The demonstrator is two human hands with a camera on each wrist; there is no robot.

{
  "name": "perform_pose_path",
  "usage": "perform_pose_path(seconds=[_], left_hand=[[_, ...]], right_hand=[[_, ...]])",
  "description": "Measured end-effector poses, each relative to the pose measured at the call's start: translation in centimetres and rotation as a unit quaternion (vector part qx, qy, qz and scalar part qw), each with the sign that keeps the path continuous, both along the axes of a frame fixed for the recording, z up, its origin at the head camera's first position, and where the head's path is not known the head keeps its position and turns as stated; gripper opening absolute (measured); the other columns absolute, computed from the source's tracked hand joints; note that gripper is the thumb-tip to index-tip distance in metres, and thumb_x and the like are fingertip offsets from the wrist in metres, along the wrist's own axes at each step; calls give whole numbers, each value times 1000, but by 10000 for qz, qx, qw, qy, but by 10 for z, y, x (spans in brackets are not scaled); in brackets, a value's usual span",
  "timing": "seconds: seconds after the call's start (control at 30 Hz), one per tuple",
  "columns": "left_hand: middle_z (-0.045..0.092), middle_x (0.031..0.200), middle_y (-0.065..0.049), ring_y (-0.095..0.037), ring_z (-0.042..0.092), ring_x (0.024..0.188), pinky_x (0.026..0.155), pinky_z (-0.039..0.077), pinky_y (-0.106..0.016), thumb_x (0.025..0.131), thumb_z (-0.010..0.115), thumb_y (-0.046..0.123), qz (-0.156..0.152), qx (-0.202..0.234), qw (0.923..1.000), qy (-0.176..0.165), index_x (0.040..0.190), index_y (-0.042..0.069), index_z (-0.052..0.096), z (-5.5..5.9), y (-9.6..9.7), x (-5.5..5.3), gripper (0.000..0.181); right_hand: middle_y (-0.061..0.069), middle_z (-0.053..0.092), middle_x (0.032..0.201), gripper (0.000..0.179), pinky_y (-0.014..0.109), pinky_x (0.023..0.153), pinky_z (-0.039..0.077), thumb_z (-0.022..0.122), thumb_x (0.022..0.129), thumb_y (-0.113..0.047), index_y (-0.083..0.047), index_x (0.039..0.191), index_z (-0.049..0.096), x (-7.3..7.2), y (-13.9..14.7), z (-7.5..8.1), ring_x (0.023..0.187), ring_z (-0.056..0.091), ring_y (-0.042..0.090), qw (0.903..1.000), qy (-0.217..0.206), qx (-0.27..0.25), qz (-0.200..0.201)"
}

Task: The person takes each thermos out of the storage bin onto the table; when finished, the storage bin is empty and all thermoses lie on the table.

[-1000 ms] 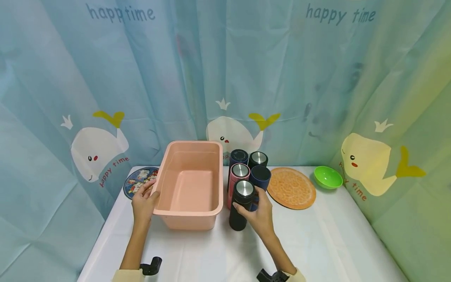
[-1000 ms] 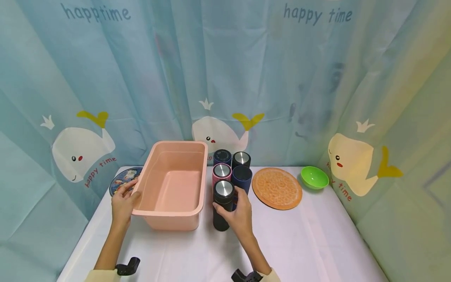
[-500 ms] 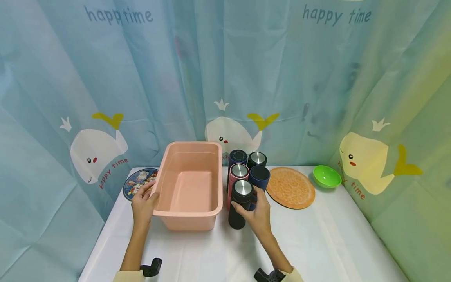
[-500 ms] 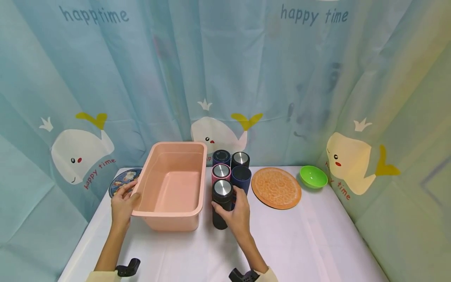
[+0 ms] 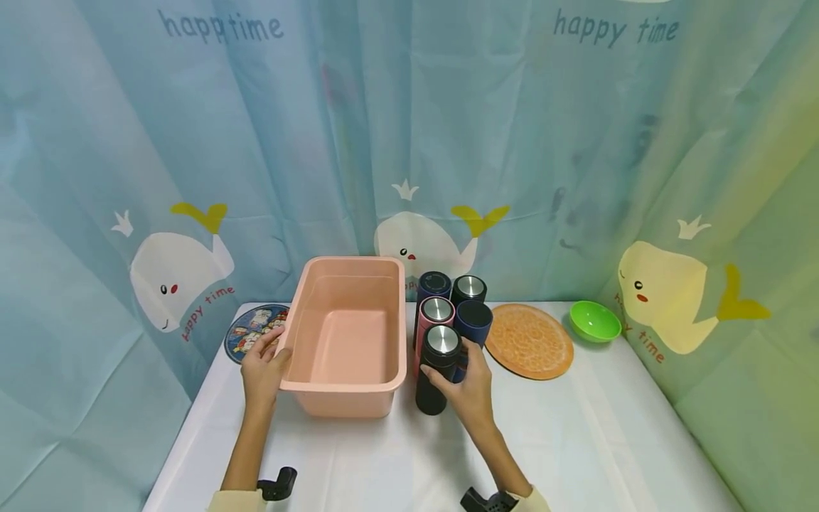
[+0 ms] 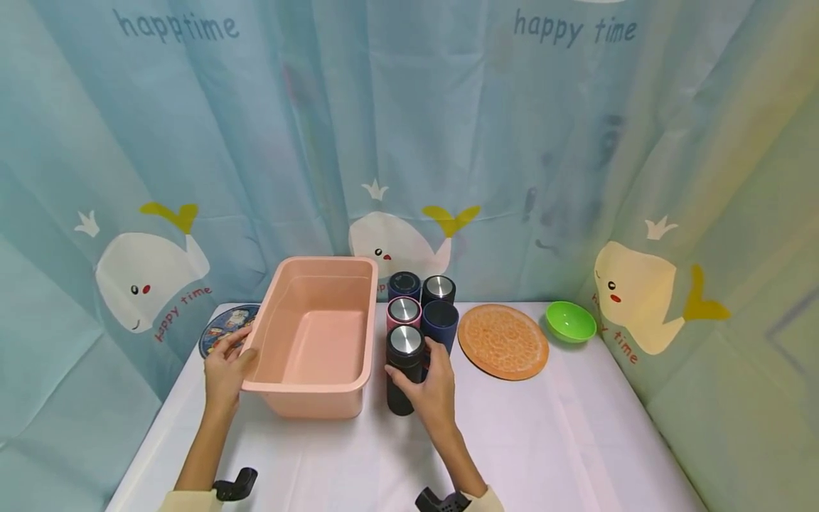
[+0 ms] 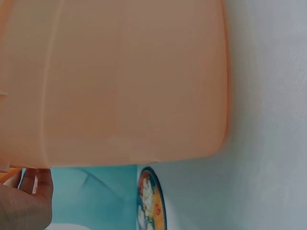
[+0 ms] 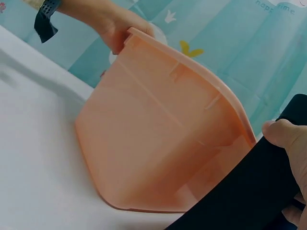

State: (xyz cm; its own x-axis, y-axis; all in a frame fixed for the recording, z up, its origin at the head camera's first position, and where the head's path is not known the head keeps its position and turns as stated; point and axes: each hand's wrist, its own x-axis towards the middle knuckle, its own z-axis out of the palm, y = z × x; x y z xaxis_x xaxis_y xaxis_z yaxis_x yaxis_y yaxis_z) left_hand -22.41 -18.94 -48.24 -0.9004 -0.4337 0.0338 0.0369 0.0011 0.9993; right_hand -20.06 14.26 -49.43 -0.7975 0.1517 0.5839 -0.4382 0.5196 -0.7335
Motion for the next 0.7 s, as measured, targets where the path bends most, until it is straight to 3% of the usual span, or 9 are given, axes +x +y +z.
perform_pose_path(seconds=[0.27, 0.47, 0.7], left_hand=[[58, 128, -23, 6, 60, 93, 72, 51, -9, 87, 61, -5, -5, 65, 10000, 52, 130, 2, 59, 1, 2, 4, 44], [58, 128, -22, 4, 61, 93, 72, 52, -10, 87, 60, -5, -30, 70, 10000, 54, 130, 2, 59, 3, 2, 5, 44], [59, 127, -27, 5, 61, 90, 69, 52, -11, 87, 61, -4, -39, -113, 9999, -20, 130, 3, 60, 4, 3, 3, 44]], right_hand=[[10, 61, 117, 75, 43, 81, 58, 91, 66, -21, -2, 128, 54, 5, 0, -4, 106, 59, 18, 10000, 45, -44, 56], [10, 58, 119, 78, 30, 85, 55, 90, 68, -23, -3, 132, 51, 9, 0, -6, 108, 57, 17, 9999, 36, 133, -50], [12, 58, 119, 88, 34, 91, 48, 89, 66, -34, -5, 138, 48, 17, 6, 6, 109, 55, 22, 9947, 389, 707, -634]])
